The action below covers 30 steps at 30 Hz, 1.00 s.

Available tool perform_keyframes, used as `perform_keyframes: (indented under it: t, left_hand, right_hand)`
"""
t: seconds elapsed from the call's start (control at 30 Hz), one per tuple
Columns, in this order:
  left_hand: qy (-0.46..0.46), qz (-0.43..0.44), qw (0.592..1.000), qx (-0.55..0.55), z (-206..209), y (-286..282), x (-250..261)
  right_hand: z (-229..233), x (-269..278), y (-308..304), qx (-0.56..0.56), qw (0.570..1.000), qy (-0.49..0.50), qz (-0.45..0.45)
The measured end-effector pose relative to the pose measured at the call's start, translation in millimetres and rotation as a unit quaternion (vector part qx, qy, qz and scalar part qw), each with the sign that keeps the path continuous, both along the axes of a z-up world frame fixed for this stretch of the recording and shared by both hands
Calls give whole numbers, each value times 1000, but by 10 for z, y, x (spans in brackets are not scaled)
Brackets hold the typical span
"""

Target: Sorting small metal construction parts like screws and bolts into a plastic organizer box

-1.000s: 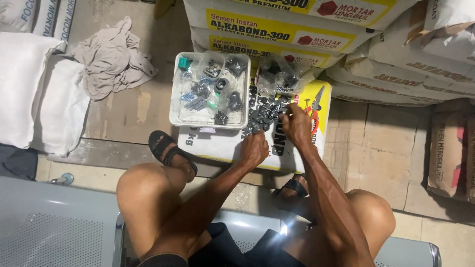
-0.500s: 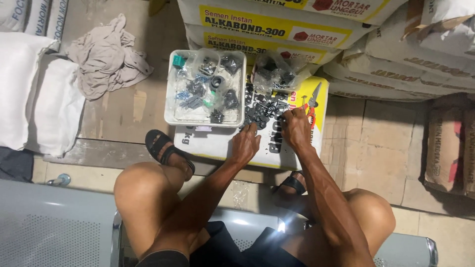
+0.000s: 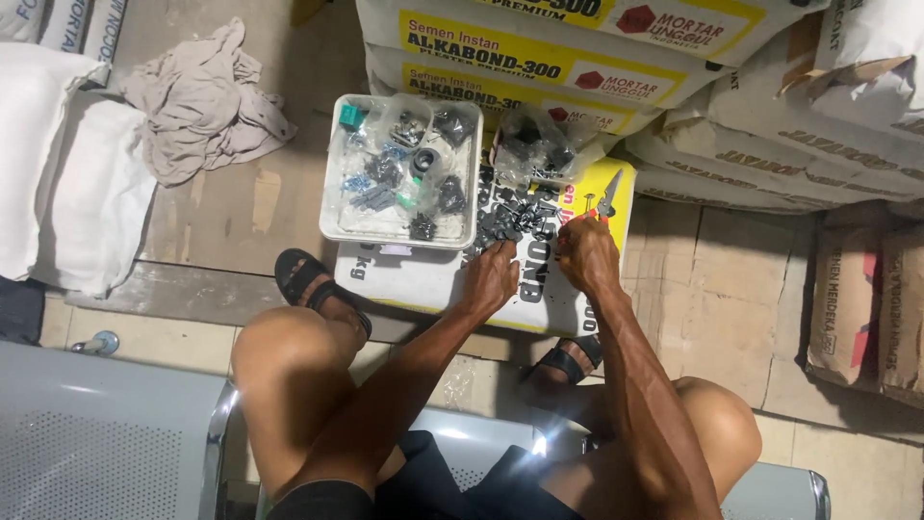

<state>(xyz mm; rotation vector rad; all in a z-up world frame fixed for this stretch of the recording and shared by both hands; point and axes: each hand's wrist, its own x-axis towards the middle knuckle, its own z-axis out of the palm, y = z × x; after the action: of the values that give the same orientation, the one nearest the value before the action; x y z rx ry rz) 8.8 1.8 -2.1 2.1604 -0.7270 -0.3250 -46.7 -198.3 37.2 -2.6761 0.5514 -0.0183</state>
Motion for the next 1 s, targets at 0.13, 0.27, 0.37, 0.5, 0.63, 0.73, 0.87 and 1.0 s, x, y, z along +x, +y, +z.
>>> perform_keyframes:
  t: [0.13,0.27,0.37,0.5,0.63,0.73,0.87,1.0]
  left_hand:
    - [-29,-18,997,69,449,173,30]
    - [-31,-5,995,94,168,224,26]
    - [-48,3,995,83,294,188,17]
    - [-69,-1,996,64,51,65,80]
    - [-110,5,992,63,153,65,66]
    - [-139,6,987,80,54,35,84]
    - [-68,31,997,36,-504,39,96]
    - [-3,61,998,-10,-142,70,38]
  right_hand:
    - [135,-26,176,-101,994,31,32]
    - [-190,-91,89,-74,995,30,60]
    - [45,-76,105,43,997,49,36]
    - [468,-72,178,199,979,29,-29]
    - [689,-112,252,246,968,1,-40]
    - [998,-47,367,301,952,-25,-39]
    - [1030,-64,446,405,912,-39,-61]
    - [1091,-63,516,457,883,-56,-93]
